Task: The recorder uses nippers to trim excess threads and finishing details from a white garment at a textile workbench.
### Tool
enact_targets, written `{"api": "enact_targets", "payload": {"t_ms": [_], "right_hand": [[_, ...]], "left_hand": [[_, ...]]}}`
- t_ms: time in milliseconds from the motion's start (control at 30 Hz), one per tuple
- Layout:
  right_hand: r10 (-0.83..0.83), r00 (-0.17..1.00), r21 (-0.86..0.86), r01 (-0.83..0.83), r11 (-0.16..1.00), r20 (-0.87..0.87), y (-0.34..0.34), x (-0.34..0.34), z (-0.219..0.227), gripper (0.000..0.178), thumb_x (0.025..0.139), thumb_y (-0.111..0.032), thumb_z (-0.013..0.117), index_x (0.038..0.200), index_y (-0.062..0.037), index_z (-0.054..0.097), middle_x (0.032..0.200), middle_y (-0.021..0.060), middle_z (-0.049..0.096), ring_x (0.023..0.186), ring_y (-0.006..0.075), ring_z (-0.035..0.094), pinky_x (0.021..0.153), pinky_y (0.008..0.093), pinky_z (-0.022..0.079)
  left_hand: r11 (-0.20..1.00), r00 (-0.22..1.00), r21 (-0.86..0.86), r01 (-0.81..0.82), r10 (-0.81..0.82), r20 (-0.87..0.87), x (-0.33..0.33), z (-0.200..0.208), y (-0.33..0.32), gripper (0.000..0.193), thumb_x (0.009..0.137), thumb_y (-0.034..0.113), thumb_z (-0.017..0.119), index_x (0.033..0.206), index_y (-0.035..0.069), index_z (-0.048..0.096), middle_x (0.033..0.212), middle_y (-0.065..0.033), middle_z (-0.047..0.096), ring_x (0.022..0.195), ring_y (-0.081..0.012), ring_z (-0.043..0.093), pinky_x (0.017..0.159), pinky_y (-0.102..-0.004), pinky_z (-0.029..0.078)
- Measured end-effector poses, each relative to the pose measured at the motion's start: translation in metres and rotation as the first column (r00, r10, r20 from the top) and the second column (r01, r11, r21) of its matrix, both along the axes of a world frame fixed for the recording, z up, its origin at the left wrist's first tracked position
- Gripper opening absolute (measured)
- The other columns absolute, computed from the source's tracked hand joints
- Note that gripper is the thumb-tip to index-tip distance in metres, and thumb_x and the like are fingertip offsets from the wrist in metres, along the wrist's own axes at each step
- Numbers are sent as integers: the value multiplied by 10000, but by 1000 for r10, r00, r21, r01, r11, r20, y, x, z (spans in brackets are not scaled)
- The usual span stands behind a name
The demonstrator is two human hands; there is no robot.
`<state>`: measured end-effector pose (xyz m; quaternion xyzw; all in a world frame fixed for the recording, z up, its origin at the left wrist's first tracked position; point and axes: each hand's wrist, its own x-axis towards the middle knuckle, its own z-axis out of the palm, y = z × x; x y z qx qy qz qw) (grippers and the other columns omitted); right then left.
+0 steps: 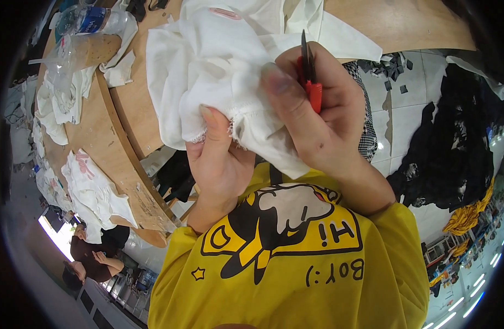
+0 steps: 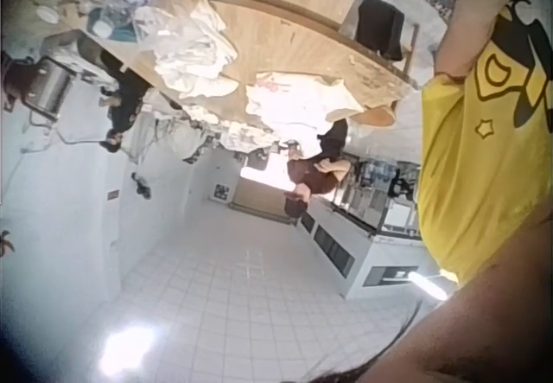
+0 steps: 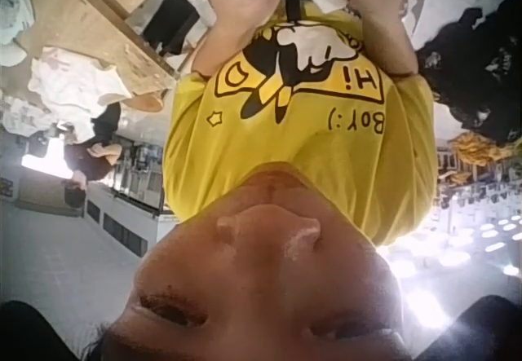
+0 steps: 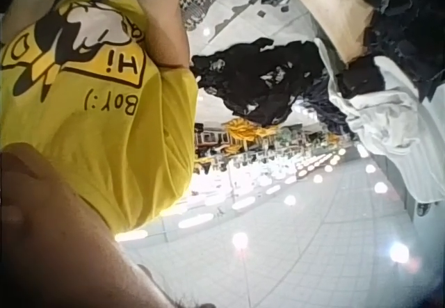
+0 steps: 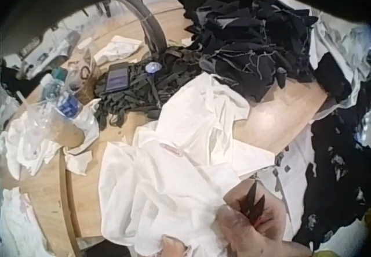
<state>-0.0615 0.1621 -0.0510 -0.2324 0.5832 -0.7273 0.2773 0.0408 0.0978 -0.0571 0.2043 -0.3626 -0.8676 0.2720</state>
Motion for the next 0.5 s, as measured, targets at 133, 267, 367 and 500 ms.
{"api": "enact_targets", "payload": {"t_ms": [133, 267, 367, 500], "right_hand": [[-31, 998, -11, 31, 999, -58, -2, 0, 2, 89, 805, -65, 506, 745, -11, 469, 607, -53, 430, 536, 1, 331, 474, 143, 255], [-28, 999, -8, 28, 1000, 31, 1, -1, 2, 87, 802, -64, 513, 749, -11, 469, 607, -56, 420, 541, 0, 324, 477, 143, 256], [-27, 1000, -11, 27, 1000, 4, 2, -2, 0, 80, 796, -59, 522, 754, -10, 474, 614, -55, 421, 541, 1, 326, 477, 141, 259], [0, 995, -107, -12, 994, -103, 3, -7, -6, 82, 776, -47, 553, 763, -4, 485, 633, -53, 428, 550, 5, 339, 485, 138, 275]], "left_hand": [[990, 994, 140, 13, 3, -111, -3, 0, 1, 353, 882, 174, 349, 1206, 40, 311, 1194, -111, 403, 1082, -216, 420, 896, -350, 367], [979, 999, 205, -22, 26, -21, -8, 5, 2, 356, 880, 167, 347, 1205, 30, 301, 1176, -124, 416, 1059, -222, 438, 882, -352, 375], [998, 1000, 68, -2, 2, 4, -8, 3, 0, 375, 875, 187, 357, 1202, 13, 294, 1162, -132, 424, 1048, -226, 447, 872, -355, 377], [999, 1000, 42, 30, -30, 1, -6, 2, -8, 394, 873, 215, 356, 1197, 0, 294, 1157, -132, 428, 1047, -227, 445, 875, -354, 369]]}}
